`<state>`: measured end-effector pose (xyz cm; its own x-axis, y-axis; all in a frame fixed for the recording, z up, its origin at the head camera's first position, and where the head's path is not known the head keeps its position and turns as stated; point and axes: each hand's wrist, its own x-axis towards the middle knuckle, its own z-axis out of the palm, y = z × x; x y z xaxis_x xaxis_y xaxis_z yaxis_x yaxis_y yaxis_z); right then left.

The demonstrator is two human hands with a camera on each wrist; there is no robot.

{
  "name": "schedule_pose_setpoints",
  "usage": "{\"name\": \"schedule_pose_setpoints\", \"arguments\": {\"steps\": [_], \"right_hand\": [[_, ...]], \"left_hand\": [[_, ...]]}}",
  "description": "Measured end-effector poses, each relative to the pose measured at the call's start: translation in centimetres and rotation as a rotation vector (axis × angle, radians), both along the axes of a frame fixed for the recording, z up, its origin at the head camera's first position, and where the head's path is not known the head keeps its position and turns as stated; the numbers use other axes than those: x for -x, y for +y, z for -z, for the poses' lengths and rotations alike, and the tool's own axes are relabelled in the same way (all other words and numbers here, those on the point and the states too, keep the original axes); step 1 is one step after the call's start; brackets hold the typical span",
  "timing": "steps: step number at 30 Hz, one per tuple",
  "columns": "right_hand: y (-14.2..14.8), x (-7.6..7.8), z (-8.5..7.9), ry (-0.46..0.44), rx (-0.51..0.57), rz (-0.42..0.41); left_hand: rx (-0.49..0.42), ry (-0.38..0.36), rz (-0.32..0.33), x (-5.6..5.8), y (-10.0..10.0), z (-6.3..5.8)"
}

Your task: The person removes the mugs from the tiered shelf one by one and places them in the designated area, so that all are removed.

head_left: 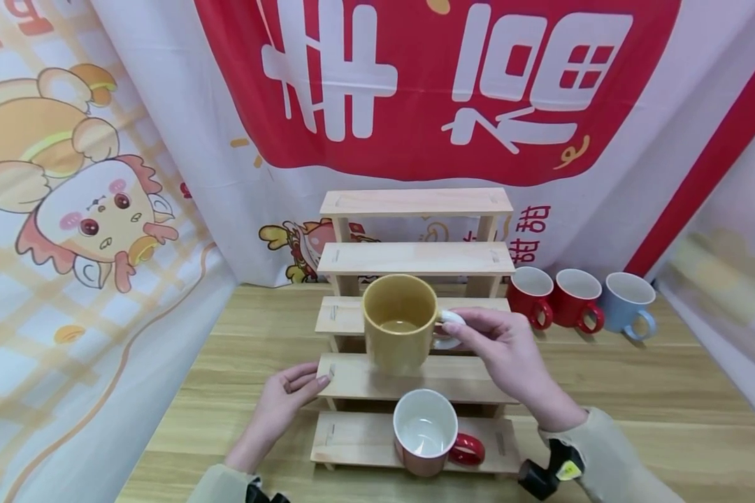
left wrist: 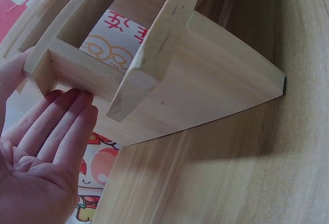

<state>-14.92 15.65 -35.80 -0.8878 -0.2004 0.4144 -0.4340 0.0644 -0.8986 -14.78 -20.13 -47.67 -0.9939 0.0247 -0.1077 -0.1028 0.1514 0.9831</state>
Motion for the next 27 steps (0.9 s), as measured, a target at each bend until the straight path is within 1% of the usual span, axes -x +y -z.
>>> {"name": "schedule_pose_setpoints", "arguments": {"steps": [3, 11, 18, 20, 23, 27], "right_hand": [[1.2, 0.0, -0.5, 0.003, -0.016, 0.057], [4.6, -0.1, -1.5, 0.014, -0.084, 0.241], [7.5, -0.6, -2.2, -0.031, -0.145, 0.388], [8.3, -0.6, -2.4, -0.045, -0.138, 0.425], [9.8, -0.6, -2.5, -0.057, -0.098, 0.463], [11.9, -0.9, -2.5, -0.075, -0.044, 0.485]], "left_hand": [[-0.007, 0.003, 0.001, -0.1, 0.0, 0.0], [-0.008, 0.01, -0.006, -0.2, 0.2, -0.2], [-0.003, 0.007, -0.017, -0.2, 0.1, 0.0], [-0.006, -0.003, -0.021, -0.2, 0.1, 0.0], [-0.005, -0.007, -0.018, -0.1, 0.1, 0.0], [-0.002, -0.008, -0.018, -0.1, 0.1, -0.1]]}}
